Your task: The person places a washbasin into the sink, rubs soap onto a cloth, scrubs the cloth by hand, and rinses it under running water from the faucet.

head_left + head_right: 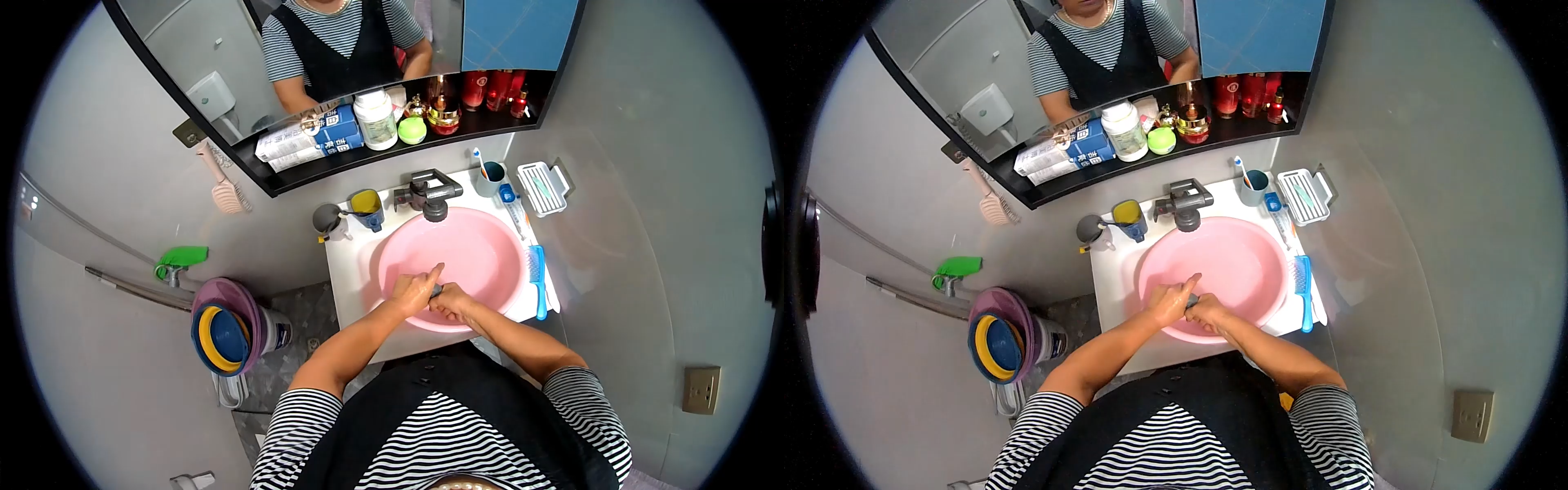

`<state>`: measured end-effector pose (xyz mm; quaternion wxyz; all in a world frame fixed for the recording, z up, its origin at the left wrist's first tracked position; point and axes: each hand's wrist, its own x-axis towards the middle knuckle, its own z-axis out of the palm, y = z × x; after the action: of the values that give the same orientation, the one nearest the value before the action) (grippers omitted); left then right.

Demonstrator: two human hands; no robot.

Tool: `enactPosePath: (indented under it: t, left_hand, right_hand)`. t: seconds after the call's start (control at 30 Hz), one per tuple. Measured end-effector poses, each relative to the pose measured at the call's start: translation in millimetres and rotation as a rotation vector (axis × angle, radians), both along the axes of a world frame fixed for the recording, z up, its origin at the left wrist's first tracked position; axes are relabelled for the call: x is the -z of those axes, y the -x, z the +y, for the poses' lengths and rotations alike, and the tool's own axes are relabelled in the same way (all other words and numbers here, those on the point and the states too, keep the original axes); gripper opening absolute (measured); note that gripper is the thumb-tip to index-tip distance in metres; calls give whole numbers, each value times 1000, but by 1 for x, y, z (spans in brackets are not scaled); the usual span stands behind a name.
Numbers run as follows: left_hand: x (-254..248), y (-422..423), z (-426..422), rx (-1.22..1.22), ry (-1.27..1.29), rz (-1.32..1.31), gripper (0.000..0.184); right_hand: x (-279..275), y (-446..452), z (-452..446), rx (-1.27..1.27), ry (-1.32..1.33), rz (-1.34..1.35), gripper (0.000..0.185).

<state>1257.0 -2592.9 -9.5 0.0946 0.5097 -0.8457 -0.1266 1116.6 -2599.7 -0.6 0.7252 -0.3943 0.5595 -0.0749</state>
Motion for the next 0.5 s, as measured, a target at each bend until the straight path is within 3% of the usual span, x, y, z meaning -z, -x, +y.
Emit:
enactPosePath:
  t: [0.23, 0.37, 0.43, 0.5]
  left_hand:
    - [4, -3, 1, 8, 82, 49, 47]
    - [7, -6, -4, -29, 85, 103, 36]
    - [20, -12, -6, -59, 9, 120, 34]
    - [32, -21, -4, -282, -84, 110, 35]
  right_hand:
    - [6, 1, 0, 116, -265, -145, 8]
    - [17, 6, -2, 79, -193, -200, 16]
    - [23, 10, 1, 137, -20, -170, 42]
    - [7, 24, -7, 35, 68, -89, 53]
